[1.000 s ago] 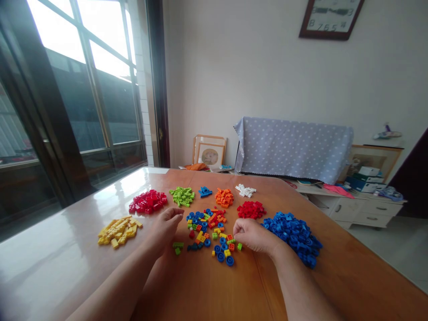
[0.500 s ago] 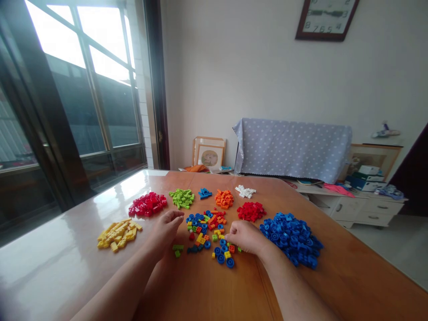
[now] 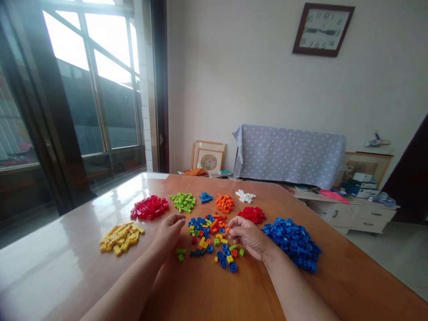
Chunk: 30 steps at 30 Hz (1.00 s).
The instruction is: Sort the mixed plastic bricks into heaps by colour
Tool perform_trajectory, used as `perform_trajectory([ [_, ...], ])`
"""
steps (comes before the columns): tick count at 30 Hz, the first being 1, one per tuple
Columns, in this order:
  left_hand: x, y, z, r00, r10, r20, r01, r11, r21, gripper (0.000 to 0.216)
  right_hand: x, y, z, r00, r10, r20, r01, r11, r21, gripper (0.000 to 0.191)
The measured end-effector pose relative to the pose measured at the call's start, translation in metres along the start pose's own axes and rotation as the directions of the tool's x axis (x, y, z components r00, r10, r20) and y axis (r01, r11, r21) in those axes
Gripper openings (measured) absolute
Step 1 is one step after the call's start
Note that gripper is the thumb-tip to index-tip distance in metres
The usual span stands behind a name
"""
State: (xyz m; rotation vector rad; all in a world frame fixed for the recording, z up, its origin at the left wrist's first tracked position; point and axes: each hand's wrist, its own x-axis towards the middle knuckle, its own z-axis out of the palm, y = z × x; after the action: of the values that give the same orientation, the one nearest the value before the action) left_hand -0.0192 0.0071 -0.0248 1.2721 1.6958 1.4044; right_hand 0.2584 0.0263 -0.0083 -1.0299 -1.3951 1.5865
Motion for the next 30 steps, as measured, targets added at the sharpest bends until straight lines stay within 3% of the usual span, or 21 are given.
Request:
perform_trajectory([
  [5, 0.006, -0.007, 0.001, 0.999, 0.013, -0.031, -0.014, 1.000, -0.008, 0.031, 0.002, -0.002, 0.006, 0.998, -0.055, -0.040, 0.053, 0.998, -0.033, 0.028],
  [12, 0.011, -0.012, 0.002, 0.999, 0.017, -0.044, -0.019, 0.998, -0.052, 0.034, 0.018, -0.003, 0.003, 0.984, -0.045, -0.173, 0.031, 0.996, -0.088, 0.024],
  [18, 0.013, -0.016, 0.004, 1.000, 0.005, -0.027, -0.006, 0.998, -0.054, 0.035, 0.045, -0.005, 0.008, 0.974, -0.054, -0.219, -0.019, 0.948, -0.317, 0.025],
  [22, 0.016, -0.020, 0.005, 1.000, -0.006, -0.022, 0.005, 0.999, -0.050, 0.033, 0.074, -0.003, 0.004, 0.934, -0.159, -0.320, -0.025, 0.865, -0.501, 0.020],
  [30, 0.018, -0.022, 0.006, 1.000, -0.008, -0.025, 0.007, 0.999, -0.040, 0.028, 0.125, 0.001, -0.008, 0.854, -0.232, -0.466, -0.095, 0.810, -0.578, 0.015],
])
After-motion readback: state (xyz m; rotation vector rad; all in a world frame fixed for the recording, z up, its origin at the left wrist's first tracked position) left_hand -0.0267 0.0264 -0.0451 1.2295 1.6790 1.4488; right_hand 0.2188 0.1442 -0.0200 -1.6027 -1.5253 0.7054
